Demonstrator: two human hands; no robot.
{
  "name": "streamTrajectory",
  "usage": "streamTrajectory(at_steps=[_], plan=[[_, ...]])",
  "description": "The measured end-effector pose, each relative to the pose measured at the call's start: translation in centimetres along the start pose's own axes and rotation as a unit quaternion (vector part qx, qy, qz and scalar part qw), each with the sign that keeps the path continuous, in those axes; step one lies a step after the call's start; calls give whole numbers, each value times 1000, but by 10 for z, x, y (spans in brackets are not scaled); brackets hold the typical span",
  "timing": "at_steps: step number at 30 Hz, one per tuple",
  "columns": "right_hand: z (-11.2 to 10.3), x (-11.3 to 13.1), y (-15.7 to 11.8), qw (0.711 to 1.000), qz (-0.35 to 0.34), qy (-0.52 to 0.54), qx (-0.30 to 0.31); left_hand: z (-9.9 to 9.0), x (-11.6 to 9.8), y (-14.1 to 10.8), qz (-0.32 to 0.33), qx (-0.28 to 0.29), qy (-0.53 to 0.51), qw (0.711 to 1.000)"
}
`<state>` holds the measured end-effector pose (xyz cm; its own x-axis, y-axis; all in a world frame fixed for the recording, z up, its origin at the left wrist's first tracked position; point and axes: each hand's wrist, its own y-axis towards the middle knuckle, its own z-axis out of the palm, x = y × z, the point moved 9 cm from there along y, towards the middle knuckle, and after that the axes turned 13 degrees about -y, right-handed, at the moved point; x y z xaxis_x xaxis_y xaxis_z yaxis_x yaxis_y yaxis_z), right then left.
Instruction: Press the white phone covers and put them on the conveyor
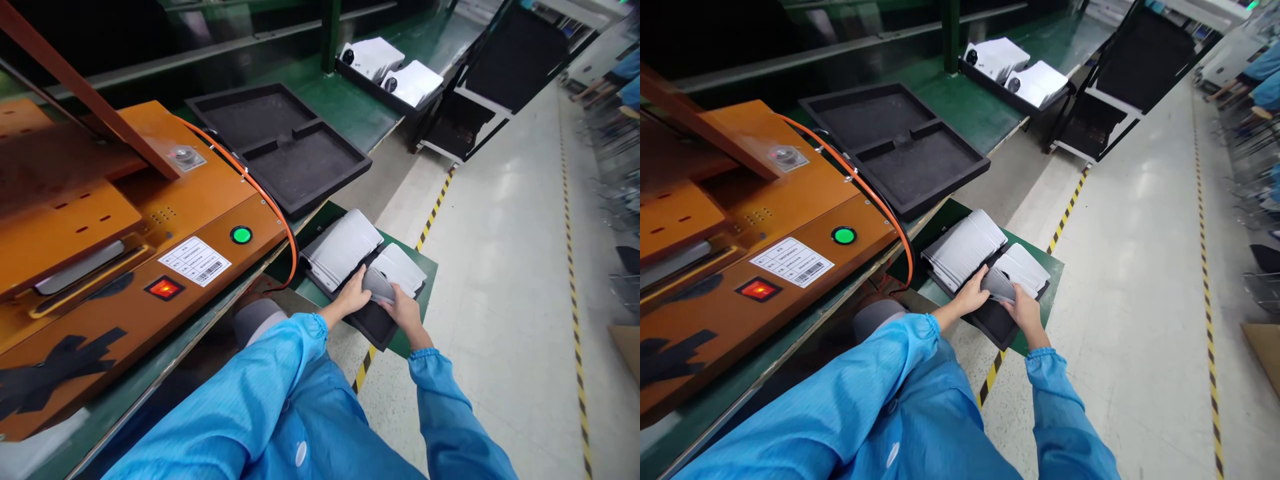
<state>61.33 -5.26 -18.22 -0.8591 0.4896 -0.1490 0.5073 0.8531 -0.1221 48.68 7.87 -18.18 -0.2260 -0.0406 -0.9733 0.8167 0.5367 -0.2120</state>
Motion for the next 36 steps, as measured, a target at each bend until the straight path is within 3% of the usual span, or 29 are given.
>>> streamTrajectory(at_steps=[6,9,15,20,26,31,36], plan=[[-8,4,3,998,-52,8,-39,8,17,-12,-73,-47,-66,994],[-14,8,-1,996,-55,-37,-62,9,23,-1,-99,-54,-95,989],[-15,14,-1,990,-75,-43,-107,12,22,39,-106,-15,-133,985],[-17,16,8,984,-110,-7,-138,16,21,46,-82,20,-134,987],[-19,14,-5,991,-73,-35,-106,20,22,48,-84,45,-121,988],[-17,10,-19,991,-28,-25,-126,24,21,53,-88,48,-130,987],[-13,7,-21,990,-28,-7,-137,24,10,67,-81,26,-128,988]])
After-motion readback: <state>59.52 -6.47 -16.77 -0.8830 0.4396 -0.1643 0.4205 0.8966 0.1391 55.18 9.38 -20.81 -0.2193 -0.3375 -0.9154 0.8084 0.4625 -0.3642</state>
